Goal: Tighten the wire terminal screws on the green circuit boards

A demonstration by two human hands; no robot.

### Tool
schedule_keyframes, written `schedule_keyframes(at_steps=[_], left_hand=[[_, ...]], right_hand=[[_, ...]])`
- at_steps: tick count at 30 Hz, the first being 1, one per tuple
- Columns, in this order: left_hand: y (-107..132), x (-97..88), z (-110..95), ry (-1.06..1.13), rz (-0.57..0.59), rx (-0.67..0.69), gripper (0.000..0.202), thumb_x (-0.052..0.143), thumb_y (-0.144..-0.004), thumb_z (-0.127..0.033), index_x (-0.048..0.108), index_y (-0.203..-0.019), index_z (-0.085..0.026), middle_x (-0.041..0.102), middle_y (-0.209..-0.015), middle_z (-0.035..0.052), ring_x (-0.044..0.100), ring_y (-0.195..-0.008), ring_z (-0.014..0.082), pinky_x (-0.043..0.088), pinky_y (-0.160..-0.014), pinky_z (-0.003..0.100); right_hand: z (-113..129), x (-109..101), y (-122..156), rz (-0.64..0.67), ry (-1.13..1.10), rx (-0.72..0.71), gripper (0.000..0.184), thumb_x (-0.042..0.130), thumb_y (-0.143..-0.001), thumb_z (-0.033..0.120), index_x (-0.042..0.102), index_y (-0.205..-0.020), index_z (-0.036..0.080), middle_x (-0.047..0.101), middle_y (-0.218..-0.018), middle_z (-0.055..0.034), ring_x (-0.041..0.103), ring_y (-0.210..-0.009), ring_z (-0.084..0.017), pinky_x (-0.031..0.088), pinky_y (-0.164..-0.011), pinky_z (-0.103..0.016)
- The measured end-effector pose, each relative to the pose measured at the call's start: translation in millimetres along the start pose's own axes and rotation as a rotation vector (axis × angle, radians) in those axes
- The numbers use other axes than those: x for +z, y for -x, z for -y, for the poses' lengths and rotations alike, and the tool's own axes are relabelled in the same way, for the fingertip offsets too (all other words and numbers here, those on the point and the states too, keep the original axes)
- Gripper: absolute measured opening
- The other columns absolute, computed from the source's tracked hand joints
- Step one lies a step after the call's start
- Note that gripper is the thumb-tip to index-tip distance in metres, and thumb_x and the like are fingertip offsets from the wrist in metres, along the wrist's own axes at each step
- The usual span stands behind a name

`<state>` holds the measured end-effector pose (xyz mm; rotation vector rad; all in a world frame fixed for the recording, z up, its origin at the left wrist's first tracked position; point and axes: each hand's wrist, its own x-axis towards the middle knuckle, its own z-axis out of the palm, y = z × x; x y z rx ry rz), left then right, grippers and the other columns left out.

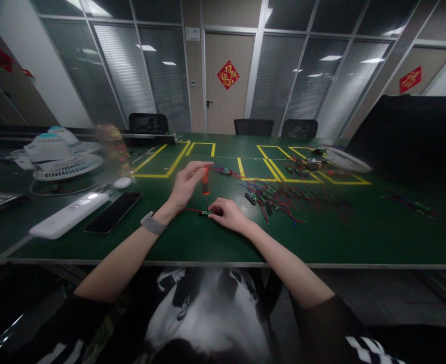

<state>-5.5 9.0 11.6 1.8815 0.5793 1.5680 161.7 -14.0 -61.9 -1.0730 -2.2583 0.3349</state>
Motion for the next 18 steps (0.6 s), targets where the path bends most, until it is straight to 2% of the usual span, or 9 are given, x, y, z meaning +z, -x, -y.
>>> schedule_keyframes(at_steps=[3, 5, 11, 15, 18], left_hand=[[-0.6, 0.4, 1.7, 0.096, 0.064, -0.017, 0.029, 0.047, -0.092, -0.025, 0.064, -0.115, -0.022, 0.067, -0.110, 0.0059, 0.065, -0.097, 0.0150, 0.050, -0.088, 0.030], [0.1, 1.5, 0.9, 0.153, 0.085, -0.040, 0.031, 0.049, -0.091, -0.026, 0.061, -0.120, -0.020, 0.069, -0.107, 0.0067, 0.066, -0.093, 0.0159, 0.051, -0.086, 0.032], [1.4, 2.0, -2.2, 0.004, -0.014, -0.022, 0.026, 0.064, -0.081, -0.026, 0.067, -0.106, -0.020, 0.067, -0.104, 0.0063, 0.064, -0.088, 0.0146, 0.052, -0.076, 0.026], [-0.3, 0.5, 0.4, 0.029, 0.008, 0.000, 0.025, 0.052, -0.089, -0.025, 0.068, -0.108, -0.020, 0.065, -0.115, 0.0068, 0.061, -0.106, 0.0174, 0.048, -0.090, 0.030], [-0.3, 1.0, -0.4, 0.112, 0.054, -0.025, 0.028, 0.047, -0.091, -0.024, 0.065, -0.113, -0.020, 0.068, -0.112, 0.0068, 0.064, -0.103, 0.0173, 0.048, -0.092, 0.032]], right_hand=[[-1.3, 0.8, 0.1, -0.002, -0.005, 0.003, 0.011, 0.067, -0.079, 0.020, 0.069, -0.089, 0.016, 0.059, -0.078, -0.0022, 0.055, -0.067, -0.012, 0.043, -0.063, -0.024], [-1.8, 1.3, 0.2, -0.001, -0.011, 0.006, 0.010, 0.067, -0.079, 0.019, 0.069, -0.089, 0.015, 0.059, -0.078, -0.0021, 0.055, -0.066, -0.012, 0.043, -0.063, -0.023], [-0.7, 0.8, 0.4, 0.003, -0.012, 0.009, 0.011, 0.067, -0.079, 0.019, 0.069, -0.089, 0.015, 0.059, -0.078, -0.0021, 0.055, -0.066, -0.012, 0.043, -0.064, -0.024], [2.7, -0.5, 0.2, 0.006, -0.013, 0.017, 0.011, 0.066, -0.079, 0.018, 0.070, -0.089, 0.014, 0.059, -0.077, -0.0025, 0.055, -0.066, -0.012, 0.044, -0.063, -0.024], [4.4, -1.0, 0.0, 0.009, -0.006, 0.018, 0.011, 0.066, -0.079, 0.017, 0.069, -0.089, 0.014, 0.059, -0.078, -0.0027, 0.056, -0.067, -0.013, 0.044, -0.064, -0.024]])
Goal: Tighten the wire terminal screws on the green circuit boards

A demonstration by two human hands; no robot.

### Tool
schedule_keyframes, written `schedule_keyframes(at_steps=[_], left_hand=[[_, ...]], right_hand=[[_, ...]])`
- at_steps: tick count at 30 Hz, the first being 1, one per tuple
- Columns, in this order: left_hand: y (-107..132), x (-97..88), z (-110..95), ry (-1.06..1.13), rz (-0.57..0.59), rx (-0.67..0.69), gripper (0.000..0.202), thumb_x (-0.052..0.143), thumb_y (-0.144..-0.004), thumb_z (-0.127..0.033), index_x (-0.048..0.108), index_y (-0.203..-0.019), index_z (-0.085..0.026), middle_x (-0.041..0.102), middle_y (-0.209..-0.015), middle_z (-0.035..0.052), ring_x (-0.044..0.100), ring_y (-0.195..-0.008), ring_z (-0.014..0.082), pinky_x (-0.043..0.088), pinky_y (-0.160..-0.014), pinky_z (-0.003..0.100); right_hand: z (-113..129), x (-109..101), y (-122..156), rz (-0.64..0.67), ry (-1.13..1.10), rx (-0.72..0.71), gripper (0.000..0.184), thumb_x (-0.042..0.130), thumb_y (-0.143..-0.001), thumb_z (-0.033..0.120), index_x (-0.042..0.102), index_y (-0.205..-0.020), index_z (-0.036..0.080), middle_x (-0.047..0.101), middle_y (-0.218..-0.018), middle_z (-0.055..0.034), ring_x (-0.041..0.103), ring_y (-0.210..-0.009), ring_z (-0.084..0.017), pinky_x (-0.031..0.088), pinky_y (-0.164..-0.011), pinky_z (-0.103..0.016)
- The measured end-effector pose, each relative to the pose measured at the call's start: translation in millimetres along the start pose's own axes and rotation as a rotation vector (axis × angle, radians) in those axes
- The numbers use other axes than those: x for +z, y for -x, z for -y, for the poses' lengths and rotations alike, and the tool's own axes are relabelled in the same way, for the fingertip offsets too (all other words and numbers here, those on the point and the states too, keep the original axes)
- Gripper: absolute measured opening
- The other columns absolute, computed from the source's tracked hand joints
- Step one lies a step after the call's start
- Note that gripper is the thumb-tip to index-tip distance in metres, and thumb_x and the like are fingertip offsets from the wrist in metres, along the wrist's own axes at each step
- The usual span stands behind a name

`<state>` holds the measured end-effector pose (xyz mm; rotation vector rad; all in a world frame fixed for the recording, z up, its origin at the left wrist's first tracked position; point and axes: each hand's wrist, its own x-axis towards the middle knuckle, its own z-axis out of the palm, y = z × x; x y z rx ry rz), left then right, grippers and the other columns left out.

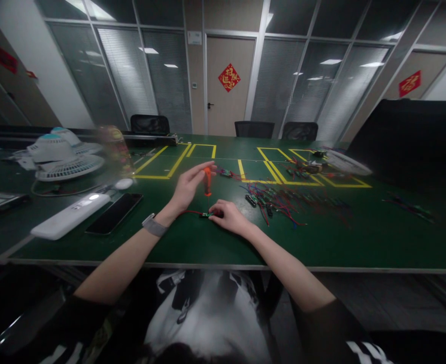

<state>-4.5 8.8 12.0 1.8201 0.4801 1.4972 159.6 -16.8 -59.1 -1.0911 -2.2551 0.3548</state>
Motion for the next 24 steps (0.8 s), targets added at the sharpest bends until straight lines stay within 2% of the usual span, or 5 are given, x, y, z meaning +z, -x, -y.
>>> schedule_keyframes(at_steps=[7, 13, 18, 21, 24], left_hand=[[2.0, 1.4, -5.2, -0.112, -0.105, -0.022, 0.020, 0.063, -0.082, -0.026, 0.069, -0.098, -0.017, 0.068, -0.101, 0.0064, 0.064, -0.088, 0.0147, 0.051, -0.074, 0.023], [-1.3, -1.6, -1.2, -0.054, -0.038, 0.004, 0.028, 0.046, -0.090, -0.021, 0.068, -0.108, -0.019, 0.067, -0.112, 0.0065, 0.062, -0.105, 0.0171, 0.048, -0.091, 0.029], [0.3, 0.4, -2.8, -0.028, -0.065, -0.014, 0.024, 0.055, -0.086, -0.023, 0.067, -0.105, -0.017, 0.070, -0.098, 0.0064, 0.066, -0.086, 0.0149, 0.052, -0.080, 0.027], [1.9, 1.0, -4.9, -0.100, -0.100, 0.004, 0.019, 0.064, -0.080, -0.025, 0.070, -0.097, -0.017, 0.066, -0.098, 0.0060, 0.064, -0.085, 0.0135, 0.051, -0.074, 0.023], [1.5, 0.6, -5.6, -0.134, -0.110, 0.027, 0.019, 0.058, -0.084, -0.024, 0.071, -0.097, -0.019, 0.064, -0.106, 0.0067, 0.063, -0.092, 0.0139, 0.050, -0.078, 0.023]], right_hand=[[-1.1, 0.6, -0.1, 0.004, -0.005, 0.003, 0.011, 0.066, -0.079, 0.017, 0.069, -0.089, 0.015, 0.061, -0.081, -0.0035, 0.057, -0.069, -0.013, 0.045, -0.066, -0.025], [-1.5, 1.0, 0.1, -0.003, -0.004, -0.006, 0.010, 0.066, -0.079, 0.017, 0.070, -0.089, 0.015, 0.060, -0.079, -0.0027, 0.056, -0.068, -0.012, 0.044, -0.064, -0.024], [-2.3, 1.6, 0.3, -0.007, 0.005, -0.011, 0.010, 0.067, -0.079, 0.017, 0.069, -0.088, 0.015, 0.059, -0.078, -0.0027, 0.055, -0.067, -0.012, 0.044, -0.064, -0.024], [-2.6, 1.5, 0.2, -0.005, 0.001, -0.012, 0.010, 0.066, -0.079, 0.017, 0.069, -0.089, 0.015, 0.059, -0.079, -0.0027, 0.055, -0.067, -0.012, 0.044, -0.064, -0.024], [-2.7, 1.1, 0.2, -0.008, 0.000, -0.016, 0.010, 0.066, -0.080, 0.017, 0.069, -0.089, 0.015, 0.058, -0.078, -0.0022, 0.055, -0.067, -0.012, 0.043, -0.063, -0.023]])
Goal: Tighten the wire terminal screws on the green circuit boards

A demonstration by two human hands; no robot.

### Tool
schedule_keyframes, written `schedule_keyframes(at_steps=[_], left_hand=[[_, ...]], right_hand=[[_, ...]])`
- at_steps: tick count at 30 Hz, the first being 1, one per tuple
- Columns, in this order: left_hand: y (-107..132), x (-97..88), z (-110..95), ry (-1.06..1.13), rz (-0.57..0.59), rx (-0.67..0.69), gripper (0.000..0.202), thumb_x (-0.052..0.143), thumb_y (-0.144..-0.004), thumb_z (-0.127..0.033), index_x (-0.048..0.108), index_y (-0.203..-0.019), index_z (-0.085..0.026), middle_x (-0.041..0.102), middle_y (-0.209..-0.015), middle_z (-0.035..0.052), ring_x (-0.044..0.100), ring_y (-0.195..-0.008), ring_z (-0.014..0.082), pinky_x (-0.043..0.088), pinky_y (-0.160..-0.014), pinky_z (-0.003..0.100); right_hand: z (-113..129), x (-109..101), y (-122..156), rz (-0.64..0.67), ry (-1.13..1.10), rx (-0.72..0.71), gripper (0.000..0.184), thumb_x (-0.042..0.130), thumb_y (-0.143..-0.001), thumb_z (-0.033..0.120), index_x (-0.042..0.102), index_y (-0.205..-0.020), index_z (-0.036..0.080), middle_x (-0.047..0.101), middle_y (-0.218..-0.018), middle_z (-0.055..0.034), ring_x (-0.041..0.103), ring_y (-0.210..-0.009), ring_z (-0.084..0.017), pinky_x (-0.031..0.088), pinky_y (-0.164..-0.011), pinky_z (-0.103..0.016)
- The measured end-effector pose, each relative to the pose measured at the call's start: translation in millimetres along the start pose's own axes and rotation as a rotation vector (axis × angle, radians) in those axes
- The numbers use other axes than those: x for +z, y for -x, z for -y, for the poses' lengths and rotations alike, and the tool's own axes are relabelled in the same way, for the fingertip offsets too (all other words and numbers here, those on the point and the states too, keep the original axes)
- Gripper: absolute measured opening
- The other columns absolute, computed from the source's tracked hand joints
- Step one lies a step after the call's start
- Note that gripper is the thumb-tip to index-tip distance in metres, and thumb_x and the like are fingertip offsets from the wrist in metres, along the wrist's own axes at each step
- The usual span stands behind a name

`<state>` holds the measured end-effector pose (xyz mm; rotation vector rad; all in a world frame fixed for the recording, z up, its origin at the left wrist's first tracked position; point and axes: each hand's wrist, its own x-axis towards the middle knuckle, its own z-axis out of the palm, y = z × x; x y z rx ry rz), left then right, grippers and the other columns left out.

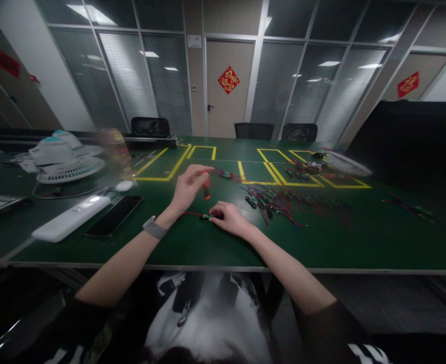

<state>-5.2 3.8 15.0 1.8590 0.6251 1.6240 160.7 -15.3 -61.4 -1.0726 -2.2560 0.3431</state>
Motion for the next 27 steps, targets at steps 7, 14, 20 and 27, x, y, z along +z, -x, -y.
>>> schedule_keyframes(at_steps=[7, 14, 20, 27], left_hand=[[-0.4, 1.5, 4.4, -0.008, -0.021, -0.046, 0.025, 0.056, -0.086, -0.024, 0.066, -0.109, -0.018, 0.068, -0.095, 0.0052, 0.064, -0.084, 0.0136, 0.051, -0.078, 0.026], [0.6, 1.3, 4.1, -0.022, -0.009, 0.004, 0.025, 0.052, -0.089, -0.023, 0.068, -0.108, -0.021, 0.064, -0.104, 0.0062, 0.061, -0.093, 0.0135, 0.049, -0.079, 0.024], [3.2, 2.5, 2.1, -0.036, -0.006, 0.027, 0.023, 0.061, -0.084, -0.026, 0.069, -0.105, -0.020, 0.064, -0.094, 0.0045, 0.061, -0.084, 0.0126, 0.049, -0.075, 0.024], [2.6, 0.1, 0.7, 0.004, 0.004, 0.043, 0.027, 0.047, -0.092, -0.024, 0.068, -0.109, -0.021, 0.066, -0.103, 0.0051, 0.062, -0.094, 0.0133, 0.048, -0.085, 0.027]], right_hand=[[-0.2, 0.3, 0.1, 0.003, -0.010, -0.001, 0.011, 0.065, -0.080, 0.018, 0.069, -0.089, 0.015, 0.058, -0.079, -0.0026, 0.055, -0.069, -0.013, 0.043, -0.064, -0.024], [1.7, -0.3, -0.5, 0.008, 0.007, 0.009, 0.010, 0.066, -0.080, 0.017, 0.069, -0.089, 0.015, 0.058, -0.079, -0.0025, 0.055, -0.069, -0.013, 0.043, -0.065, -0.024], [3.6, -1.0, -0.5, 0.009, 0.006, 0.018, 0.010, 0.065, -0.080, 0.017, 0.069, -0.089, 0.015, 0.059, -0.078, -0.0023, 0.055, -0.068, -0.013, 0.043, -0.064, -0.024], [2.4, -0.5, -0.5, 0.012, -0.001, 0.011, 0.010, 0.065, -0.080, 0.017, 0.069, -0.089, 0.015, 0.060, -0.079, -0.0030, 0.055, -0.069, -0.013, 0.044, -0.065, -0.025]])
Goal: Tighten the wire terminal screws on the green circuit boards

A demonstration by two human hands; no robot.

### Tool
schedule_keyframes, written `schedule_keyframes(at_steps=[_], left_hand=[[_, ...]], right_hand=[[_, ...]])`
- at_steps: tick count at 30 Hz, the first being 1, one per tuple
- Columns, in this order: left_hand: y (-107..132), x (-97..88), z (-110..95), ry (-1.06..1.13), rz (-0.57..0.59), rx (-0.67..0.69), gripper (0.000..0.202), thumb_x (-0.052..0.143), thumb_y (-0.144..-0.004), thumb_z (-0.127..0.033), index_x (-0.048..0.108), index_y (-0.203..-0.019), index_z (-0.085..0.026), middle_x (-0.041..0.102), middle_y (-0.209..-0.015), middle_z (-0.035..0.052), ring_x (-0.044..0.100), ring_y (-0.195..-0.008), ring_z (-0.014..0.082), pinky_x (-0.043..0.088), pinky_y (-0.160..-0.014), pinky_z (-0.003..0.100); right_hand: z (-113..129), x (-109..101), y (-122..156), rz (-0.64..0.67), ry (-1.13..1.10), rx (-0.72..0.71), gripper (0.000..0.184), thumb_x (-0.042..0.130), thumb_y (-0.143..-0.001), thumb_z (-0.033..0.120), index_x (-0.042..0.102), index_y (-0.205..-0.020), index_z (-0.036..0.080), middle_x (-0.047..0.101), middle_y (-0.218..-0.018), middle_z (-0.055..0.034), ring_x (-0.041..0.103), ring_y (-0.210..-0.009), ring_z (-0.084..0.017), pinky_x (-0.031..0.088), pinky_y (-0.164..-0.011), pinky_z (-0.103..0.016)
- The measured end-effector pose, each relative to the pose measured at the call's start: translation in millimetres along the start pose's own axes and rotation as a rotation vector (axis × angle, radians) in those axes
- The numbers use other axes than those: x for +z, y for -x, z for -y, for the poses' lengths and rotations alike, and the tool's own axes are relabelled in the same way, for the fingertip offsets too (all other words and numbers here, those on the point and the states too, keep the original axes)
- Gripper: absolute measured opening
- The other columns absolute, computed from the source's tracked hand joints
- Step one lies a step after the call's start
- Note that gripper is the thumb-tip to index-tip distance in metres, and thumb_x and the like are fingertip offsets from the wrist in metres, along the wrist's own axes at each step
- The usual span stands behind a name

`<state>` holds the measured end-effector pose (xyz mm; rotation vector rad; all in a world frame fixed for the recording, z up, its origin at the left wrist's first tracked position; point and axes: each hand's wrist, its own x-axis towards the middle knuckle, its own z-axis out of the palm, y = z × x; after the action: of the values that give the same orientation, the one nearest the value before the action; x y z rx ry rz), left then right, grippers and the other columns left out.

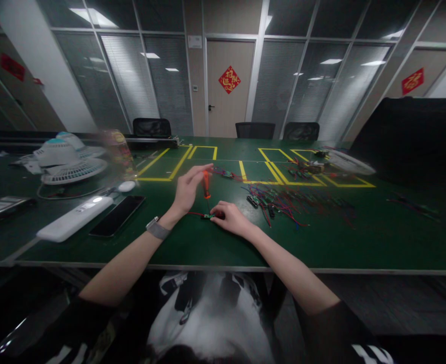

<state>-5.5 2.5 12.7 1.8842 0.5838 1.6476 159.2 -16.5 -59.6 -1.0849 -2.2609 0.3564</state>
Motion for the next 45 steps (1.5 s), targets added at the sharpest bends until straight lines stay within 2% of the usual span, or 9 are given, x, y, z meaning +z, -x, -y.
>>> schedule_keyframes(at_steps=[7, 10, 13, 18, 23, 28, 37, 41, 45], left_hand=[[-1.3, 0.8, 1.7, -0.018, -0.040, -0.057, 0.020, 0.064, -0.082, -0.029, 0.071, -0.099, -0.020, 0.065, -0.100, 0.0057, 0.063, -0.086, 0.0132, 0.050, -0.072, 0.023], [-3.0, 0.3, 3.6, 0.000, 0.032, -0.068, 0.026, 0.055, -0.088, -0.027, 0.067, -0.110, -0.023, 0.062, -0.116, 0.0063, 0.062, -0.100, 0.0148, 0.050, -0.082, 0.025], [-3.5, 0.6, 5.0, 0.102, 0.108, -0.110, 0.033, 0.047, -0.092, -0.024, 0.060, -0.122, -0.022, 0.065, -0.116, 0.0071, 0.064, -0.099, 0.0157, 0.050, -0.087, 0.030], [-0.5, 1.4, 4.1, 0.007, 0.039, -0.058, 0.029, 0.063, -0.083, -0.027, 0.066, -0.111, -0.019, 0.067, -0.100, 0.0063, 0.064, -0.086, 0.0137, 0.051, -0.080, 0.026], [-0.3, 1.4, 3.3, -0.040, 0.037, -0.023, 0.027, 0.055, -0.088, -0.028, 0.066, -0.112, -0.023, 0.061, -0.114, 0.0062, 0.059, -0.104, 0.0157, 0.048, -0.088, 0.027], [-0.1, 3.2, 3.5, 0.055, 0.084, -0.092, 0.035, 0.045, -0.092, -0.026, 0.058, -0.124, -0.019, 0.069, -0.098, 0.0058, 0.065, -0.081, 0.0136, 0.051, -0.077, 0.028], [5.0, 0.9, -1.1, -0.388, -0.032, 0.193, 0.025, 0.058, -0.087, -0.031, 0.067, -0.109, -0.023, 0.060, -0.094, 0.0041, 0.057, -0.089, 0.0155, 0.046, -0.084, 0.028], [4.2, 1.9, -1.4, -0.252, 0.037, 0.166, 0.030, 0.042, -0.095, -0.025, 0.061, -0.118, -0.023, 0.061, -0.111, 0.0063, 0.057, -0.105, 0.0161, 0.044, -0.093, 0.030], [3.3, 2.5, 1.7, -0.185, 0.008, 0.099, 0.026, 0.052, -0.091, -0.028, 0.064, -0.113, -0.022, 0.062, -0.103, 0.0053, 0.060, -0.092, 0.0139, 0.048, -0.084, 0.026]], right_hand=[[0.1, -0.1, -0.4, -0.009, 0.004, -0.008, 0.010, 0.065, -0.080, 0.018, 0.069, -0.089, 0.015, 0.059, -0.078, -0.0024, 0.055, -0.068, -0.013, 0.043, -0.065, -0.024], [-0.9, 0.2, -0.4, -0.007, 0.009, -0.011, 0.010, 0.065, -0.080, 0.018, 0.069, -0.089, 0.015, 0.058, -0.078, -0.0024, 0.054, -0.067, -0.012, 0.043, -0.064, -0.024], [-1.5, 0.6, -0.4, -0.004, 0.016, -0.011, 0.010, 0.065, -0.080, 0.017, 0.069, -0.089, 0.014, 0.058, -0.078, -0.0024, 0.054, -0.067, -0.012, 0.043, -0.063, -0.024], [-1.4, 0.9, -0.3, -0.005, 0.014, -0.009, 0.010, 0.066, -0.080, 0.017, 0.069, -0.089, 0.015, 0.057, -0.077, -0.0018, 0.054, -0.067, -0.012, 0.043, -0.063, -0.024], [-1.1, 0.3, -0.3, 0.000, 0.017, -0.005, 0.010, 0.066, -0.080, 0.018, 0.069, -0.089, 0.015, 0.057, -0.078, -0.0020, 0.054, -0.067, -0.012, 0.043, -0.063, -0.024], [-0.1, -0.3, -0.8, 0.001, 0.016, -0.001, 0.010, 0.065, -0.080, 0.018, 0.069, -0.088, 0.015, 0.057, -0.077, -0.0021, 0.054, -0.067, -0.012, 0.043, -0.063, -0.024], [-0.8, 1.1, -0.7, -0.008, 0.004, 0.003, 0.010, 0.066, -0.079, 0.018, 0.069, -0.088, 0.015, 0.057, -0.076, -0.0017, 0.054, -0.066, -0.012, 0.043, -0.063, -0.024], [-2.1, 1.6, -0.7, -0.006, 0.003, -0.010, 0.010, 0.065, -0.080, 0.018, 0.069, -0.088, 0.015, 0.058, -0.077, -0.0018, 0.055, -0.067, -0.012, 0.043, -0.063, -0.024], [-2.4, 1.7, -0.4, -0.005, 0.002, -0.004, 0.010, 0.065, -0.080, 0.018, 0.069, -0.089, 0.016, 0.059, -0.079, -0.0021, 0.055, -0.068, -0.012, 0.044, -0.064, -0.024]])
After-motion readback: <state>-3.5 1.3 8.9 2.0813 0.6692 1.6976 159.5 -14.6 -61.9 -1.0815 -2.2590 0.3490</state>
